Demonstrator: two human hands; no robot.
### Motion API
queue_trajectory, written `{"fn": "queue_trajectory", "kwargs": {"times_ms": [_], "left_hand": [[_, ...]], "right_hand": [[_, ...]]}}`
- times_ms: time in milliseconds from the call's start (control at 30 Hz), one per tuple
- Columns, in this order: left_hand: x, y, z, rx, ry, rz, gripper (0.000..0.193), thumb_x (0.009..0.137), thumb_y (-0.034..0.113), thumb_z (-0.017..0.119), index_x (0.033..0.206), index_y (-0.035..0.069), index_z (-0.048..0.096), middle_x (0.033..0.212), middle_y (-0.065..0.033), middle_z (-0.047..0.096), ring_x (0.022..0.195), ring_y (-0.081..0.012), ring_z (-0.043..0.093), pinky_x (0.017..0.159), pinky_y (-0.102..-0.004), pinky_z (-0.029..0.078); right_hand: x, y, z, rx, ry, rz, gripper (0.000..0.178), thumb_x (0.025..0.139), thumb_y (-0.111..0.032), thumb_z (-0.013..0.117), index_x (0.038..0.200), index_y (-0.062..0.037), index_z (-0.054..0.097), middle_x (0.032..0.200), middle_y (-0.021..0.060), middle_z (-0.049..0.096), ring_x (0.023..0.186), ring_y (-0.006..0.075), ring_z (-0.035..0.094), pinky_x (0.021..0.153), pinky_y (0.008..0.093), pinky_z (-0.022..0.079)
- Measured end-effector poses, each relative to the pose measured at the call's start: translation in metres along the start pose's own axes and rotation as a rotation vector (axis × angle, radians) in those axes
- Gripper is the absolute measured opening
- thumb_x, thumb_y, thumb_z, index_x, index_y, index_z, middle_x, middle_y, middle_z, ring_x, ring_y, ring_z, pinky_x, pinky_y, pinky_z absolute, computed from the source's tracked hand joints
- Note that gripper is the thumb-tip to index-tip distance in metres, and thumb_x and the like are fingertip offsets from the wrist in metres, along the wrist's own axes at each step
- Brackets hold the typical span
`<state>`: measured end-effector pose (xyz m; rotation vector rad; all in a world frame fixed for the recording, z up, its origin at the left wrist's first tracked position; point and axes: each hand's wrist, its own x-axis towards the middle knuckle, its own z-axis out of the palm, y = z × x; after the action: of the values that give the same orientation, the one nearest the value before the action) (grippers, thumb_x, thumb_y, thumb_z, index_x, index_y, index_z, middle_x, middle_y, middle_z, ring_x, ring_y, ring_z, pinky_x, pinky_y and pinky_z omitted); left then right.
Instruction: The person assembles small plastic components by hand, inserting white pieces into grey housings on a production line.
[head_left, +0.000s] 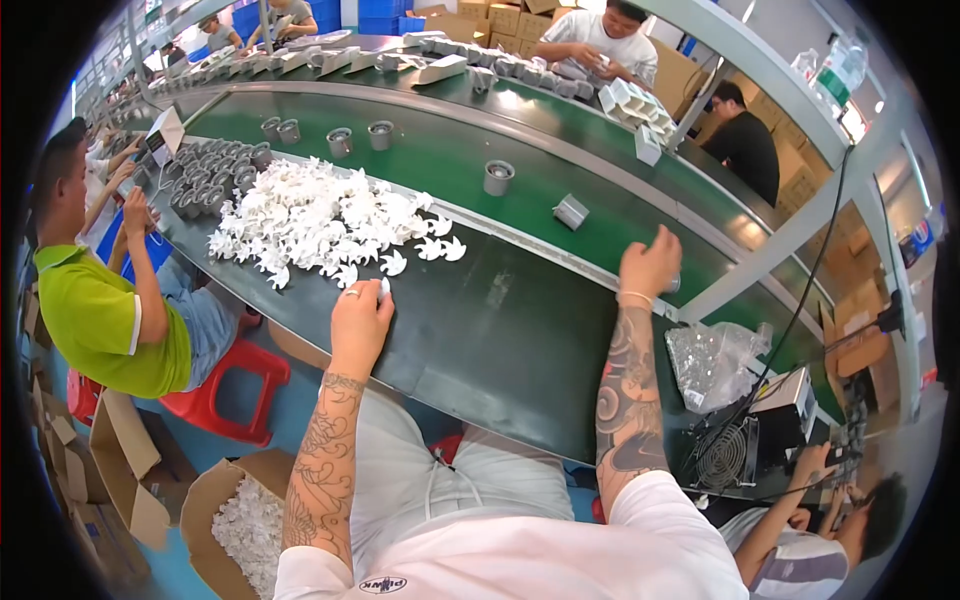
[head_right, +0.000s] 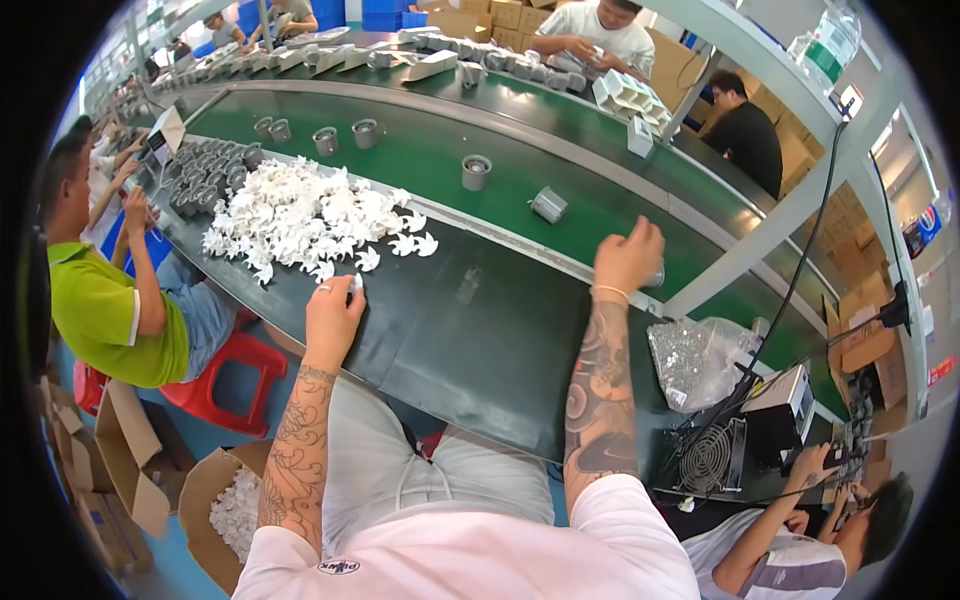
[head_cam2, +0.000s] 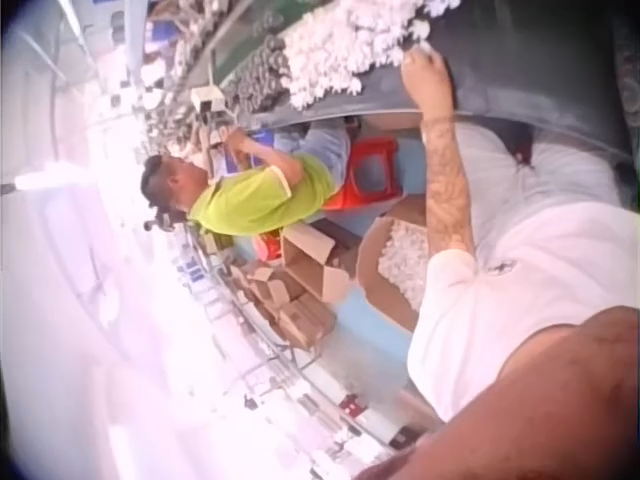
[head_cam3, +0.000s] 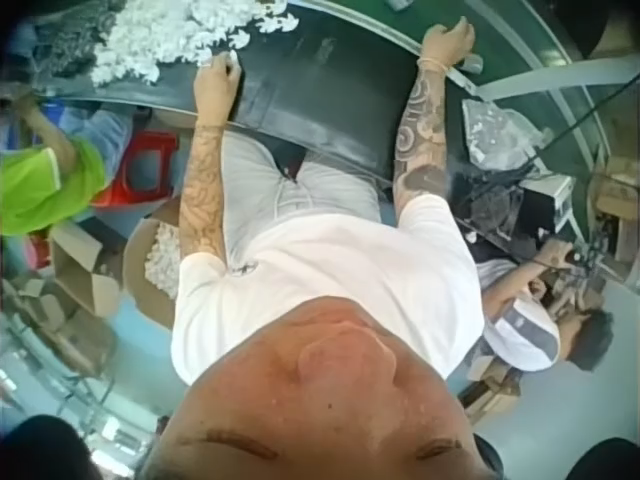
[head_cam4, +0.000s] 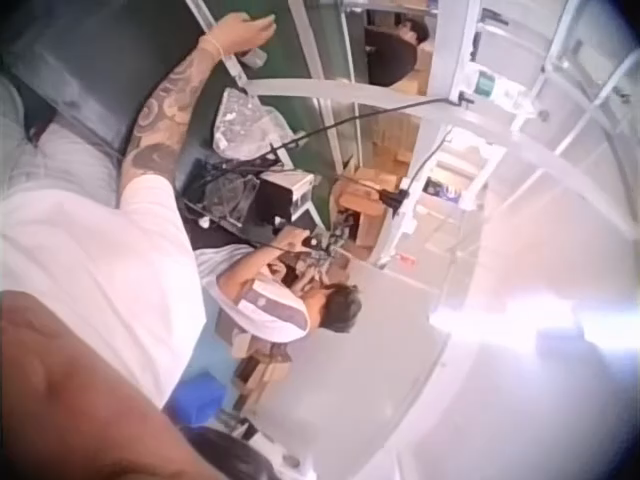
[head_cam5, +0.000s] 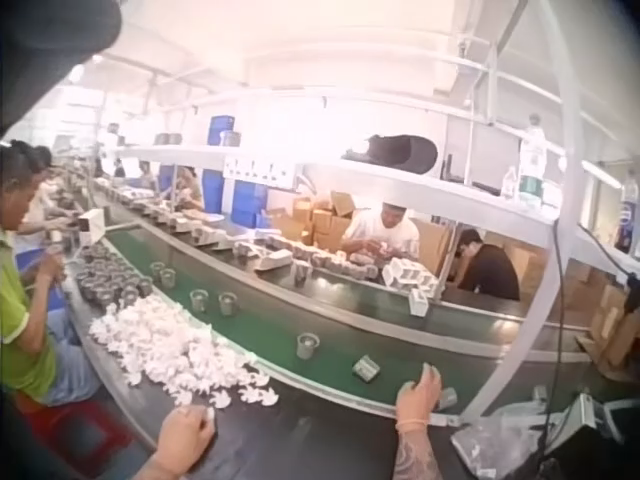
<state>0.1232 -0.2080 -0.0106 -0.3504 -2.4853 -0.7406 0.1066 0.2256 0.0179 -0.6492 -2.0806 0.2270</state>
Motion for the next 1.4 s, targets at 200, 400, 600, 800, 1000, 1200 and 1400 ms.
{"fn": "queue_trajectory", "kwargs": {"times_ms": [200,400,600,800,1000,1200,1400], "left_hand": [[0.003,0.004,0.0,-0.093,-0.004,0.069,0.026,0.08,0.015,0.074,0.101,0.002,0.067,0.095,-0.0137,0.067,0.086,-0.0336,0.064,0.076,-0.0408,0.052],[0.005,-0.007,0.001,-0.147,-0.011,-0.048,0.022,0.083,0.012,0.068,0.103,0.003,0.067,0.083,-0.0149,0.067,0.078,-0.0326,0.066,0.071,-0.0405,0.052],[0.008,0.007,-0.012,-0.418,-0.052,-0.255,0.022,0.084,0.012,0.069,0.104,0.005,0.066,0.069,-0.0116,0.063,0.061,-0.0251,0.062,0.061,-0.034,0.049],[0.01,-0.013,0.0,-0.456,0.112,-0.111,0.017,0.082,0.006,0.071,0.097,0.002,0.067,0.083,-0.0136,0.064,0.065,-0.0251,0.061,0.061,-0.0343,0.049],[0.007,-0.013,-0.009,-0.669,0.021,-0.345,0.023,0.083,0.003,0.071,0.106,0.001,0.069,0.083,-0.0088,0.068,0.07,-0.0144,0.062,0.066,-0.027,0.049],[0.011,0.0,-0.004,-0.353,-0.035,-0.105,0.02,0.084,0.003,0.07,0.104,0.0,0.069,0.084,-0.0088,0.069,0.076,-0.0152,0.065,0.071,-0.0237,0.051],[-0.021,0.026,-0.006,-0.855,-0.075,-0.255,0.017,0.082,-0.006,0.069,0.099,-0.004,0.067,0.099,-0.008,0.067,0.085,-0.013,0.064,0.077,-0.0258,0.054]], "right_hand": [[0.007,0.025,0.019,0.075,-0.137,-0.121,0.055,0.083,-0.015,0.06,0.136,-0.0053,0.05,0.13,0.0222,0.055,0.119,0.0407,0.052,0.102,0.0522,0.04],[0.019,-0.066,0.069,0.185,-0.504,-0.525,0.058,0.082,-0.009,0.061,0.139,-0.0169,0.047,0.124,0.0214,0.058,0.117,0.0397,0.054,0.098,0.0457,0.045],[0.022,-0.054,0.077,0.312,-0.569,-0.194,0.051,0.078,-0.022,0.075,0.119,-0.0089,0.047,0.105,0.0226,0.065,0.097,0.0431,0.063,0.085,0.0487,0.05],[0.01,-0.04,0.055,0.146,-0.615,-0.211,0.047,0.081,-0.028,0.071,0.115,-0.0065,0.048,0.099,0.0198,0.067,0.097,0.0403,0.063,0.089,0.0488,0.045],[0.019,-0.017,-0.011,-0.234,-0.03,-0.119,0.042,0.086,-0.03,0.058,0.114,0.0012,0.055,0.104,0.0199,0.065,0.105,0.0373,0.06,0.092,0.0509,0.044],[-0.006,0.064,0.016,0.146,-0.282,0.227,0.045,0.089,-0.036,0.063,0.11,0.0038,0.056,0.109,0.0244,0.061,0.102,0.0417,0.059,0.089,0.047,0.046],[-0.041,0.003,-0.023,0.397,-0.2,0.023,0.037,0.091,-0.031,0.067,0.107,-0.0004,0.054,0.093,0.0145,0.061,0.081,0.0273,0.062,0.071,0.0381,0.05]]}}
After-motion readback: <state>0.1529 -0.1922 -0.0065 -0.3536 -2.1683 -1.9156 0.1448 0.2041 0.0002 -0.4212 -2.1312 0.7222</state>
